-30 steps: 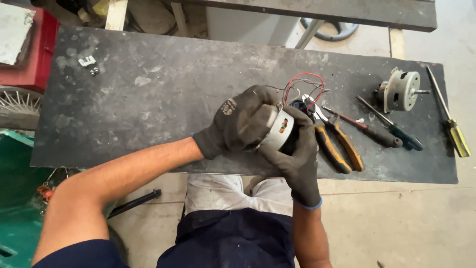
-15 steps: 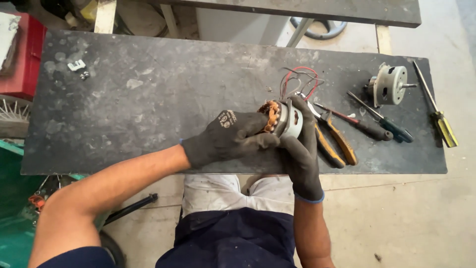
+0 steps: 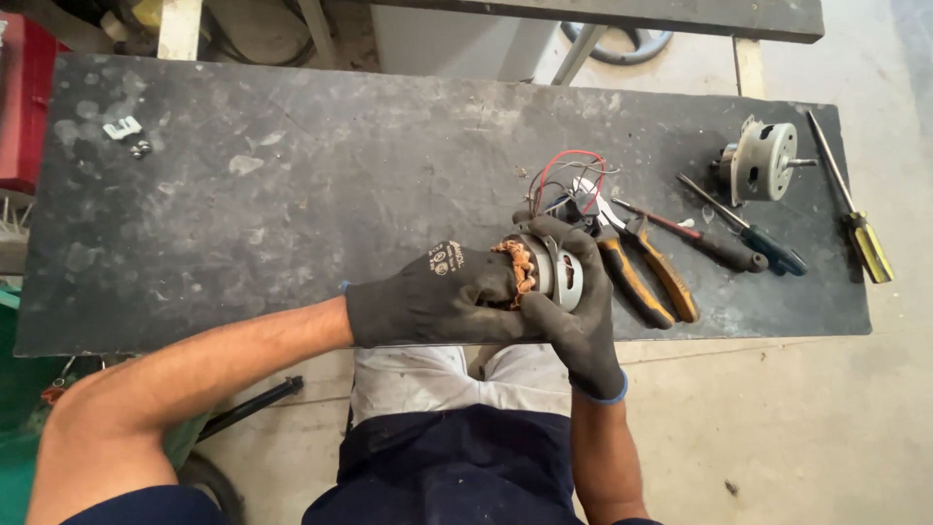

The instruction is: Disassembling an electric motor to inspect the internal stator, rotor, and wiring.

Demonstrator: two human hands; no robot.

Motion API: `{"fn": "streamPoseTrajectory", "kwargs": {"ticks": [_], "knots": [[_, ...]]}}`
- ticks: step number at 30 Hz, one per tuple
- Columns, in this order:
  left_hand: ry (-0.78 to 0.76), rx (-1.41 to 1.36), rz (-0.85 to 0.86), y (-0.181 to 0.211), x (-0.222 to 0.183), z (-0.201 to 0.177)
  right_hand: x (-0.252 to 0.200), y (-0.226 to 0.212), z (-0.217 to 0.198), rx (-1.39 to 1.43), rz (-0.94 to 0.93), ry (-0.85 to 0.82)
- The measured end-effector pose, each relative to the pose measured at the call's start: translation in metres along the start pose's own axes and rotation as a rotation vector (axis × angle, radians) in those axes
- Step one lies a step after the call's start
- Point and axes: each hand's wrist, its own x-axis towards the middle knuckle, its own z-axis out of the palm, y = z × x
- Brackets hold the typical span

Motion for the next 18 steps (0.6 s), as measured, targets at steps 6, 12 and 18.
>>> {"fn": "streamPoseTrajectory", "kwargs": {"ticks": [6,12,18], "knots": [[-0.056,0.009,0.078,0.005,0.003,-0.008,0.000,0.009,-0.004,0.069,-0.181,-0.115],[0.045,-0.378,0.047,-0.030,0.001,0.001,0.006,0.033,-0.020,0.448,-0.434,-0.244],[0.675,-1.302,-0.901,0.021,0.026,-0.010,-0.007,0.048,-0.033,0.500,-0.410,-0.169]]}}
